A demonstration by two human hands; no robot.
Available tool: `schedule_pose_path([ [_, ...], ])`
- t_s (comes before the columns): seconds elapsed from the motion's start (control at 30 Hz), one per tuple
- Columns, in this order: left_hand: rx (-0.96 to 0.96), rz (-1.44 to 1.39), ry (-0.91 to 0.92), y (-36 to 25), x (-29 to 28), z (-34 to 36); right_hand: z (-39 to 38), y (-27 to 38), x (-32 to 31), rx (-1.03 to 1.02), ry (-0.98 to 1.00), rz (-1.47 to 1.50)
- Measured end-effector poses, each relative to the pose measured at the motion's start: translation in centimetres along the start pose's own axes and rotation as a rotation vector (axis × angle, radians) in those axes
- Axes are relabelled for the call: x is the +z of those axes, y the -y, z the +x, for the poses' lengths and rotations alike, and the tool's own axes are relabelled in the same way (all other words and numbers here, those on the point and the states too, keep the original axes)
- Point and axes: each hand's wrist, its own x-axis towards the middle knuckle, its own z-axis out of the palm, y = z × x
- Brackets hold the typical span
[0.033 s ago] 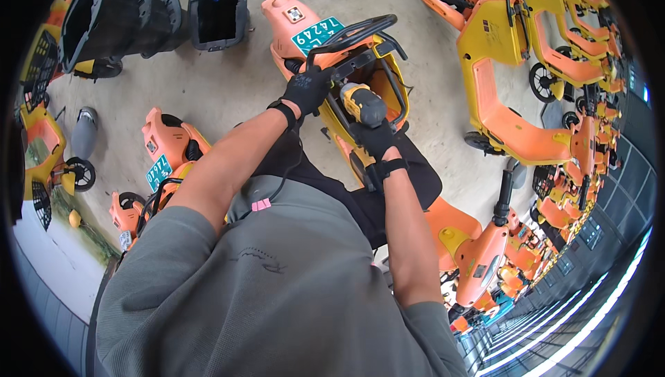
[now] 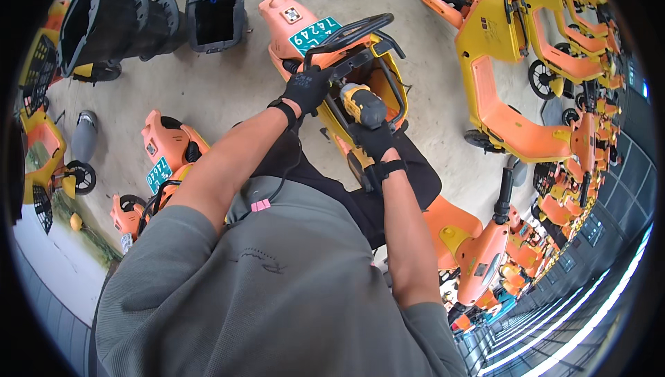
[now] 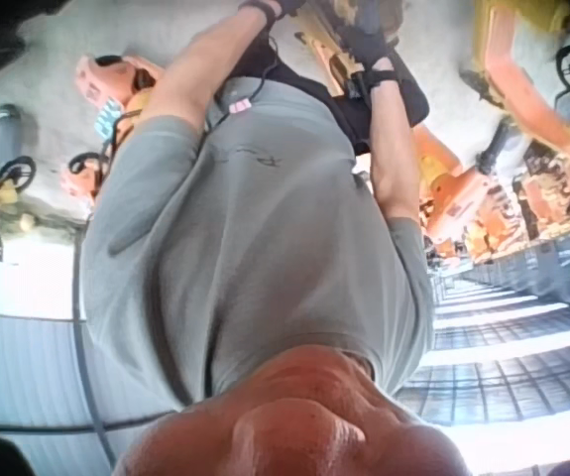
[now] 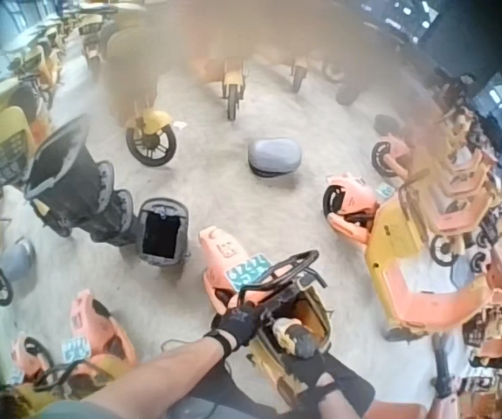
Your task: The person uses a power drill to unscrew and remove internal components from the battery compartments of multiple orange scooters, handling several black plastic casings and placing them on the ground.
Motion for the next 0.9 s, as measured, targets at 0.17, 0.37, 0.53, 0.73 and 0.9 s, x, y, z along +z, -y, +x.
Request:
schedule_pose_path([
  [0.17, -0.003, 0.177, 0.149, 0.9, 2.3, 2.0, -1.9, -1.4, 0.8, 0.0, -0.039, 0.344],
  [0.37, 0.104, 0.211, 0.079, 0.9, 2.1, 1.8, -2.0, -4.8, 1.6, -0.078, -0.02, 0.361],
  [0.53, 0.134, 0.315, 0.036, 1.5, 2.8, 1.8, -1.9, -7.5, 2.7, -0.129, -0.164, 0.185],
  [0.73, -0.152, -0.221, 0.101, 1.5, 0.4, -1.5, -2.6, -7.9, 3.2, -0.258, -0.145, 0.233],
  [0.9, -0.274, -0.346, 0.048, 7.0, -0.4, -5.2, -2.4, -7.7, 3.1, -0.449, -0.115, 0.142],
])
